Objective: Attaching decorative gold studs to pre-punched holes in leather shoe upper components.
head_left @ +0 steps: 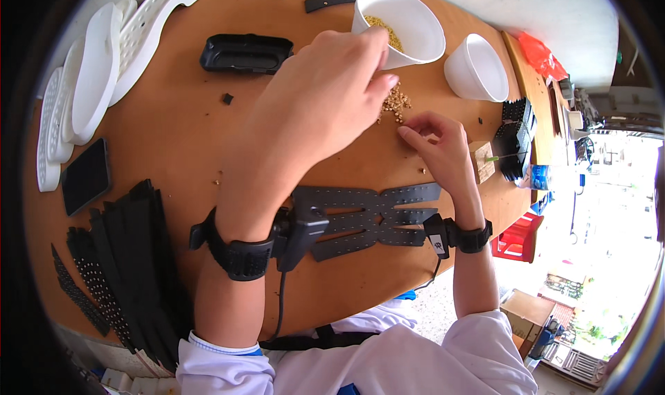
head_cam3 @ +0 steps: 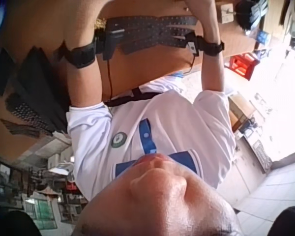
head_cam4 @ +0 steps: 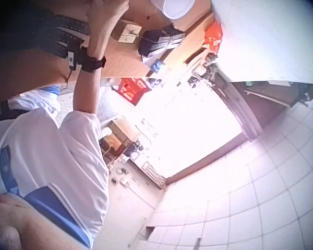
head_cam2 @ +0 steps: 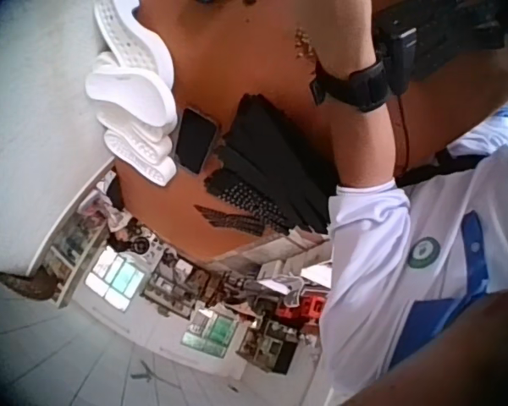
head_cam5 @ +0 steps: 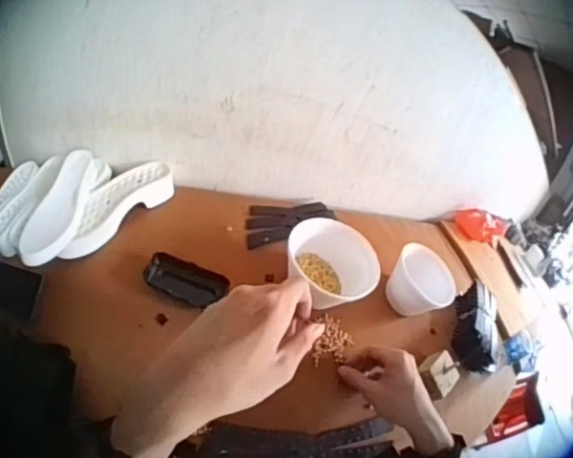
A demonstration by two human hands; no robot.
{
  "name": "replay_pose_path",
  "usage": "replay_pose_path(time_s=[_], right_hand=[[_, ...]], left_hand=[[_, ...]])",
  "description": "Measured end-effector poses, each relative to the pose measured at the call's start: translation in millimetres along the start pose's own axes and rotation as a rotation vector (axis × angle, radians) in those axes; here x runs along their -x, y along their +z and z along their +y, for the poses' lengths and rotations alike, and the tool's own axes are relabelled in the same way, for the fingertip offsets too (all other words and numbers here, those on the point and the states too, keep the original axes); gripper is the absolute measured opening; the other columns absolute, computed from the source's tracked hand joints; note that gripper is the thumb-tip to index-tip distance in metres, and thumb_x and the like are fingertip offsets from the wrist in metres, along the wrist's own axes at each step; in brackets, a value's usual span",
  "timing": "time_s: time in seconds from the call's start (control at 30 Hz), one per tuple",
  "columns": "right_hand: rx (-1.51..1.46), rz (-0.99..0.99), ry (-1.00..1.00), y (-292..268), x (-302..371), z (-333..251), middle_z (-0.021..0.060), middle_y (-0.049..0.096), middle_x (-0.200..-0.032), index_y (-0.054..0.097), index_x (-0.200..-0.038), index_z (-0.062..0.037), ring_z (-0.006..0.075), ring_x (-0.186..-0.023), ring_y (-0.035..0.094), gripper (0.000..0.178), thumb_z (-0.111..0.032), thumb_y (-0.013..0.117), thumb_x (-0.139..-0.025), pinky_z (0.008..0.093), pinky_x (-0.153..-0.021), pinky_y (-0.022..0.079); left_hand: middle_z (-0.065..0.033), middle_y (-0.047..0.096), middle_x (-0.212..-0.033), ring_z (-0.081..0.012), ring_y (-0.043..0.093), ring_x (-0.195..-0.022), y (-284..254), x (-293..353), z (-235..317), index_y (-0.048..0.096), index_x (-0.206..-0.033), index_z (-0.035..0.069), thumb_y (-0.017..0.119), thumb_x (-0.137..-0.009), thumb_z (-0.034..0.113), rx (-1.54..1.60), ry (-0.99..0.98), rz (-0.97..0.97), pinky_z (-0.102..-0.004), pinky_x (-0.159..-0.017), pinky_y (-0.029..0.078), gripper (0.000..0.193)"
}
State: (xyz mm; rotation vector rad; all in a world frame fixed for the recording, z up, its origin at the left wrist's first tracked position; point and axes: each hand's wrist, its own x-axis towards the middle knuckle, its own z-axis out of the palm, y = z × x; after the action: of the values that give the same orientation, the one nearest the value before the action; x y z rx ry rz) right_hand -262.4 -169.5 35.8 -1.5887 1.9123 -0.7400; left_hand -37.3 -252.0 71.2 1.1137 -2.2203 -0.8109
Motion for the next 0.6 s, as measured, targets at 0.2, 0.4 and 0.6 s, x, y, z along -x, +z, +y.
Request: replay_pose_path(time_s=[0.2,0.4,0.6], right_hand=[[0.077,0.028,0.058,1.7,-0.3,-1.3,0.0082,0.069,-0.074,0.072,-0.091,0.0049,0.0117,-0.064,0.061,0.019,-0.013,0.076,-0.087,0.0287,-0.054,0.051],[-0.024,-0.072,0.067,-4.3,7.7,5.0,0.0067,0.07,-0.078,0.072,-0.098,0.0042,0.0101,-0.065,0.061,0.019,-0.013,0.075,-0.088,0.0265,-0.054,0.051],[-0.028,-0.008,0.105,1.5,8.7,0.6,0.0071,0.07,-0.078,0.072,-0.098,0.0041,0.0102,-0.063,0.062,0.021,-0.015,0.075,-0.089,0.0263,-0.053,0.049]], left_hand=[[-0.0044,0.058,-0.069,-0.0075,0.053,-0.062,-7.0,-4.1,2.1,0.058,-0.09,-0.002,0.069,-0.095,0.01,0.428,0.245,0.274,-0.0241,-0.058,0.044,0.017],[-0.0027,0.062,-0.075,-0.0021,0.053,-0.062,-29.0,-0.6,18.0,0.06,-0.088,-0.001,0.066,-0.098,0.013,0.742,0.169,0.187,-0.0202,-0.055,0.041,0.018],[-0.0116,0.064,-0.077,-0.0148,0.061,-0.066,-33.1,4.7,12.2,0.059,-0.09,-0.006,0.064,-0.097,0.011,0.58,0.321,0.091,-0.0279,-0.061,0.047,0.019]])
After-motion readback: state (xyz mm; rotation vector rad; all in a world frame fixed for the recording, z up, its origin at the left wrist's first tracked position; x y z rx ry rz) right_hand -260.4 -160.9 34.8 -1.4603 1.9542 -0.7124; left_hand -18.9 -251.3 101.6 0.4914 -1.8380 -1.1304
